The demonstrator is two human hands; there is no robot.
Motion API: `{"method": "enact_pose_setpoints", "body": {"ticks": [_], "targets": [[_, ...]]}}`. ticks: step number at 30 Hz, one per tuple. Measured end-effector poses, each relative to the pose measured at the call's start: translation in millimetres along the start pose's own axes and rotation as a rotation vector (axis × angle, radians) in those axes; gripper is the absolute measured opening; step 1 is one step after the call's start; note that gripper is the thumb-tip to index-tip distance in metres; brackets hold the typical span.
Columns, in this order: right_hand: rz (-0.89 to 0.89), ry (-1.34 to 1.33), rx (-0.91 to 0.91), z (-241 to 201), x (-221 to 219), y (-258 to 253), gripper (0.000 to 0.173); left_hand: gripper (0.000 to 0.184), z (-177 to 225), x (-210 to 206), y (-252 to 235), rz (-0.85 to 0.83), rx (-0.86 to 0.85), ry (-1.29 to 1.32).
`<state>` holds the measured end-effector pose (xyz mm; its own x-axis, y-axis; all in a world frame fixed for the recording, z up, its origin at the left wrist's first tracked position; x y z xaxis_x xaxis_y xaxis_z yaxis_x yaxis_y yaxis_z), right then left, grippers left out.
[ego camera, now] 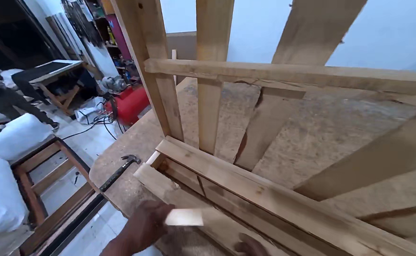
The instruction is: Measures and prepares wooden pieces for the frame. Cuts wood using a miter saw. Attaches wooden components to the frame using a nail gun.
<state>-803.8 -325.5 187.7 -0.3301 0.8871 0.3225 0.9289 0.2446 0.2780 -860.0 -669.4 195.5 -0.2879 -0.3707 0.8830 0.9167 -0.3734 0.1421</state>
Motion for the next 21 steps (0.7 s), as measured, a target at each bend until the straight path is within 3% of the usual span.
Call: {"method": "enact_pose_setpoints", "body": {"ticks": [3,6,9,13,17,21], "targets": [[-0.083,-0.266,-0.112,-23,-57,-61,0.044,0.05,5,7,-15,0.066,-0.203,-0.044],[-0.104,-0.389,-0.226,-36,-76,-106,0.026,0.048,-24,22,-27,0.197,-0.28,-0.105],[-0.01,-0.399,-0.205,-43,-92,-158,0.029,0.048,-84,41,-42,0.213,-0.155,-0.113],[0.059,0.002,-0.17,-62,-125,-239,0.044,0.048,-181,67,-94,0.034,0.081,0.088],[0.074,0.141,-0.336,-85,-169,-309,0.045,0.045,-266,70,-164,-0.049,0.076,0.164],[0.123,0.108,-0.525,-86,-191,-347,0.046,0.04,-310,65,-202,-0.071,-0.054,0.208]]}}
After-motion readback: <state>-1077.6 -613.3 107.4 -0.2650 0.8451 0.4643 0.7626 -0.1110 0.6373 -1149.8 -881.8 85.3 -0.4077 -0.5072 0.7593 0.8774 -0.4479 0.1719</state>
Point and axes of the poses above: each hand's wrist, its own y-axis away from the middle knuckle, its own x-axis out of the back of the hand, z = x × y, the point moved 1 cm from there along -y, towards the middle knuckle
